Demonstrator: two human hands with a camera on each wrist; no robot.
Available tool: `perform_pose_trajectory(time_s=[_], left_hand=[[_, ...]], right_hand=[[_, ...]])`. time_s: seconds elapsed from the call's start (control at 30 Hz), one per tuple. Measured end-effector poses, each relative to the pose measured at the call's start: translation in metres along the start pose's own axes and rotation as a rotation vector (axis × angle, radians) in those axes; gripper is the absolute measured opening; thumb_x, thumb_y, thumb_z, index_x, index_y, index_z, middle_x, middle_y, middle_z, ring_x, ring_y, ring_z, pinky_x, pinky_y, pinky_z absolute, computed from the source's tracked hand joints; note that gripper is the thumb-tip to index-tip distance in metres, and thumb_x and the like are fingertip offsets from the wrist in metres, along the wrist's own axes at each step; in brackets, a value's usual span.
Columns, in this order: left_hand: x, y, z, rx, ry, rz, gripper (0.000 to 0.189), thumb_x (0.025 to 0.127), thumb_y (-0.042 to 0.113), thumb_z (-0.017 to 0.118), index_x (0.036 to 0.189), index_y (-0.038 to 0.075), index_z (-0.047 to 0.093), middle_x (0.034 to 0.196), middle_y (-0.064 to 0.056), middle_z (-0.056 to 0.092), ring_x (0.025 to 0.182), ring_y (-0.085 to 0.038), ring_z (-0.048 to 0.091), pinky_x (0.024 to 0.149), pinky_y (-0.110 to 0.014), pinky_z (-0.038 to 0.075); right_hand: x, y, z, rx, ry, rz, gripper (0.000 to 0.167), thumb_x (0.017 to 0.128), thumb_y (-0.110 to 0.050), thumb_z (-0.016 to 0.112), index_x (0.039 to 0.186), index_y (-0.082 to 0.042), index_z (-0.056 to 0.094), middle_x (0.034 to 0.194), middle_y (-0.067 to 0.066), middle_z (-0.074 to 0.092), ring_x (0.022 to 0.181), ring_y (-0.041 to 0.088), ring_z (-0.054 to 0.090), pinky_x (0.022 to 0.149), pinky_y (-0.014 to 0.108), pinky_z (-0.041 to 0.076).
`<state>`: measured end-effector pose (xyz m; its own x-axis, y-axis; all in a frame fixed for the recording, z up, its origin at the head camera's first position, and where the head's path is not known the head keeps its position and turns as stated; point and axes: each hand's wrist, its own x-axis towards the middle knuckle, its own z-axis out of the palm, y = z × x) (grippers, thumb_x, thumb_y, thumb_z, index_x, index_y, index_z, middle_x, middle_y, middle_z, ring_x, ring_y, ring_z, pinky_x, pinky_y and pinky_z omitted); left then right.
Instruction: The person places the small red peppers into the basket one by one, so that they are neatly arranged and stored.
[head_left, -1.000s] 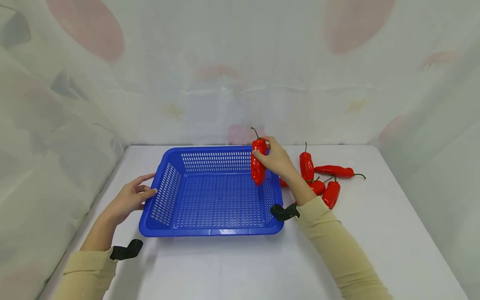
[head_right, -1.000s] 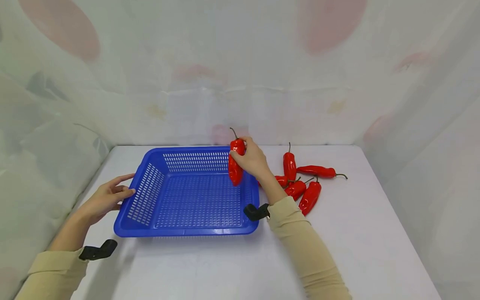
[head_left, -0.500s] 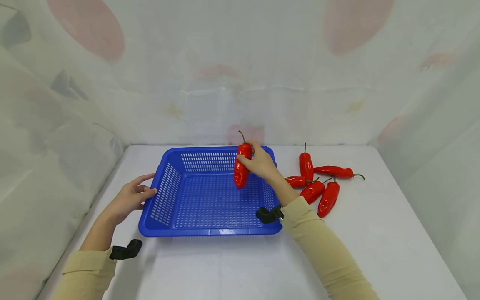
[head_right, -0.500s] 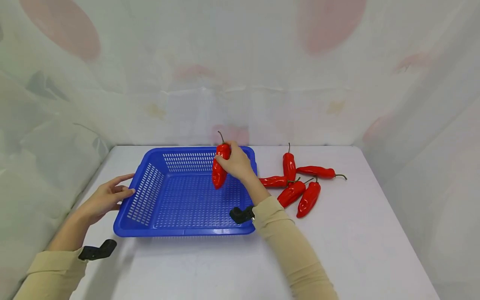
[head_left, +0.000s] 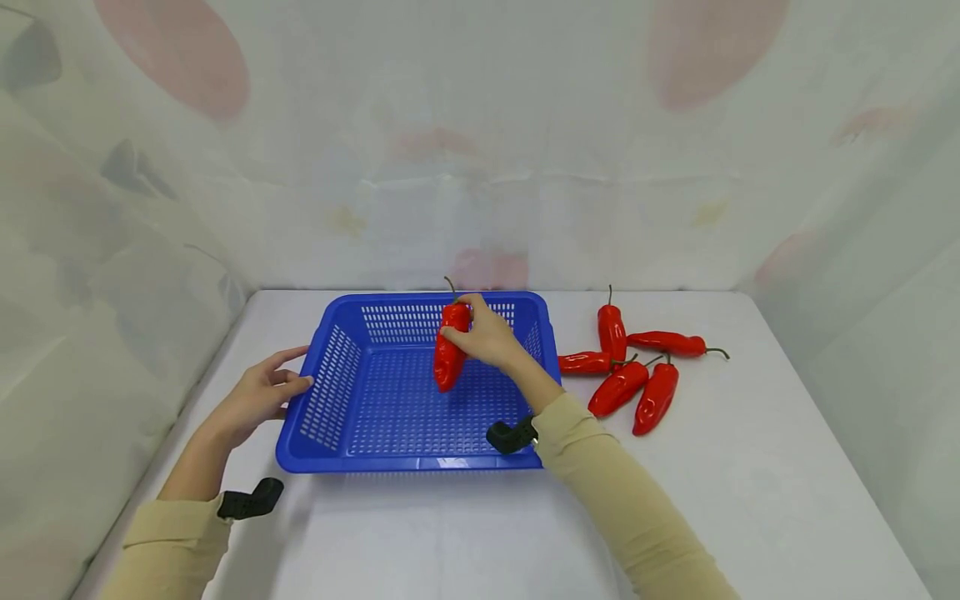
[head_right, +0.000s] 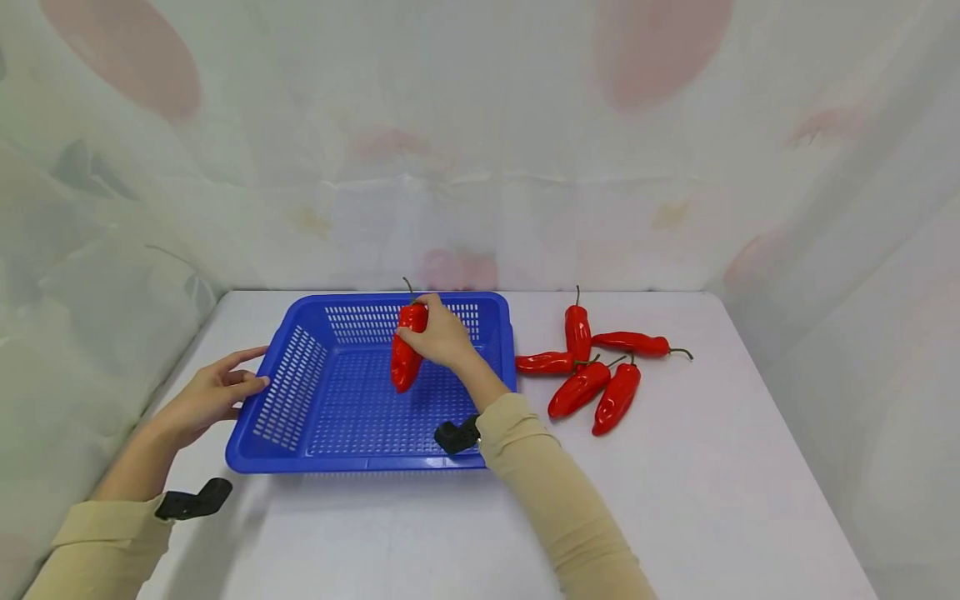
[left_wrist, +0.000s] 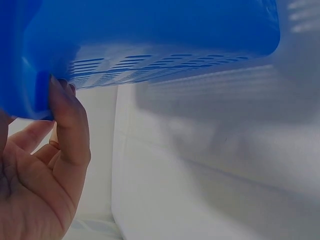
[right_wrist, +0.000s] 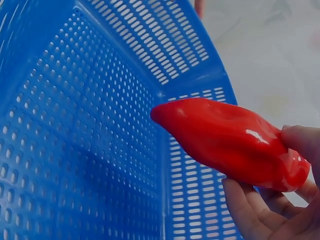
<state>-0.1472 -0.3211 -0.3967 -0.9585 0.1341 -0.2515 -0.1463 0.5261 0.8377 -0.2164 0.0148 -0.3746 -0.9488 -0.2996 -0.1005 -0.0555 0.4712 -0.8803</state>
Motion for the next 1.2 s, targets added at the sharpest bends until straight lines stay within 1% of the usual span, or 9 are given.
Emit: perform_pose_trajectory(time_s=[0.07, 0.2, 0.27, 0.47, 0.6, 0.67, 0.83, 1.1, 1.2], left_hand=[[-0.001, 0.0, -0.001, -0.008, -0.003, 0.002, 0.067, 0.094, 0.025, 0.053, 0.148, 0.012, 0.015, 0.101, -0.024, 0.054, 0.079, -0.023, 0.065, 0.071, -0.04, 0.057], [-0.003, 0.0, -0.002, -0.014, -0.007, 0.008, 0.067, 0.094, 0.024, 0.053, 0.148, 0.011, 0.014, 0.101, -0.024, 0.054, 0.079, -0.023, 0.064, 0.07, -0.04, 0.057], [-0.003, -0.001, -0.002, -0.012, -0.004, 0.005, 0.067, 0.094, 0.024, 0.053, 0.148, 0.011, 0.015, 0.1, -0.024, 0.054, 0.079, -0.022, 0.064, 0.07, -0.04, 0.057], [-0.003, -0.004, -0.002, -0.018, -0.004, -0.002, 0.067, 0.094, 0.025, 0.053, 0.148, 0.012, 0.016, 0.1, -0.023, 0.054, 0.079, -0.023, 0.064, 0.071, -0.04, 0.057], [-0.004, -0.004, -0.002, -0.023, -0.01, 0.009, 0.067, 0.094, 0.024, 0.053, 0.148, 0.011, 0.015, 0.099, -0.023, 0.054, 0.079, -0.023, 0.064, 0.07, -0.04, 0.057], [-0.004, -0.004, -0.002, -0.024, -0.013, 0.014, 0.067, 0.094, 0.023, 0.053, 0.148, 0.01, 0.014, 0.098, -0.023, 0.054, 0.079, -0.023, 0.064, 0.07, -0.04, 0.057], [-0.004, -0.002, -0.002, -0.02, -0.011, 0.012, 0.067, 0.094, 0.023, 0.053, 0.148, 0.011, 0.015, 0.098, -0.022, 0.054, 0.079, -0.023, 0.064, 0.071, -0.04, 0.056], [0.0, 0.0, -0.001, -0.028, -0.015, 0.014, 0.067, 0.094, 0.023, 0.053, 0.148, 0.011, 0.015, 0.096, -0.021, 0.053, 0.077, -0.021, 0.063, 0.069, -0.039, 0.057], [0.0, 0.001, -0.001, -0.025, -0.013, 0.008, 0.068, 0.094, 0.024, 0.053, 0.148, 0.012, 0.015, 0.096, -0.021, 0.053, 0.077, -0.02, 0.063, 0.069, -0.04, 0.057]], right_hand=[[0.001, 0.0, 0.003, 0.025, -0.016, 0.01, 0.059, 0.087, -0.022, 0.063, 0.136, -0.008, 0.033, 0.127, 0.02, 0.049, 0.103, 0.032, 0.058, 0.065, 0.031, 0.057], [0.003, 0.004, 0.012, 0.069, -0.038, 0.033, 0.06, 0.086, -0.02, 0.063, 0.135, -0.008, 0.032, 0.127, 0.02, 0.049, 0.099, 0.033, 0.06, 0.067, 0.037, 0.057], [0.006, 0.006, 0.016, 0.087, -0.042, 0.029, 0.059, 0.086, -0.02, 0.064, 0.134, -0.008, 0.032, 0.125, 0.021, 0.05, 0.097, 0.033, 0.061, 0.068, 0.04, 0.057], [0.01, 0.006, 0.031, 0.142, -0.076, 0.037, 0.06, 0.085, -0.018, 0.065, 0.134, -0.008, 0.032, 0.127, 0.021, 0.049, 0.101, 0.034, 0.06, 0.067, 0.04, 0.057], [0.013, 0.006, 0.04, 0.143, -0.09, 0.048, 0.059, 0.085, -0.017, 0.065, 0.134, -0.008, 0.032, 0.127, 0.021, 0.049, 0.102, 0.036, 0.059, 0.071, 0.045, 0.055], [0.015, 0.006, 0.044, 0.125, -0.093, 0.051, 0.058, 0.085, -0.017, 0.065, 0.133, -0.008, 0.033, 0.126, 0.021, 0.049, 0.1, 0.035, 0.06, 0.07, 0.045, 0.055], [0.018, 0.002, 0.052, 0.099, -0.111, 0.056, 0.058, 0.085, -0.02, 0.065, 0.133, -0.009, 0.034, 0.126, 0.019, 0.049, 0.1, 0.033, 0.06, 0.069, 0.042, 0.056], [0.023, -0.002, 0.056, 0.039, -0.15, 0.061, 0.057, 0.086, -0.023, 0.065, 0.132, -0.01, 0.035, 0.125, 0.017, 0.051, 0.099, 0.028, 0.059, 0.065, 0.03, 0.057], [0.026, -0.002, 0.058, 0.032, -0.152, 0.067, 0.056, 0.086, -0.023, 0.065, 0.131, -0.009, 0.036, 0.123, 0.017, 0.052, 0.097, 0.027, 0.059, 0.066, 0.028, 0.056]])
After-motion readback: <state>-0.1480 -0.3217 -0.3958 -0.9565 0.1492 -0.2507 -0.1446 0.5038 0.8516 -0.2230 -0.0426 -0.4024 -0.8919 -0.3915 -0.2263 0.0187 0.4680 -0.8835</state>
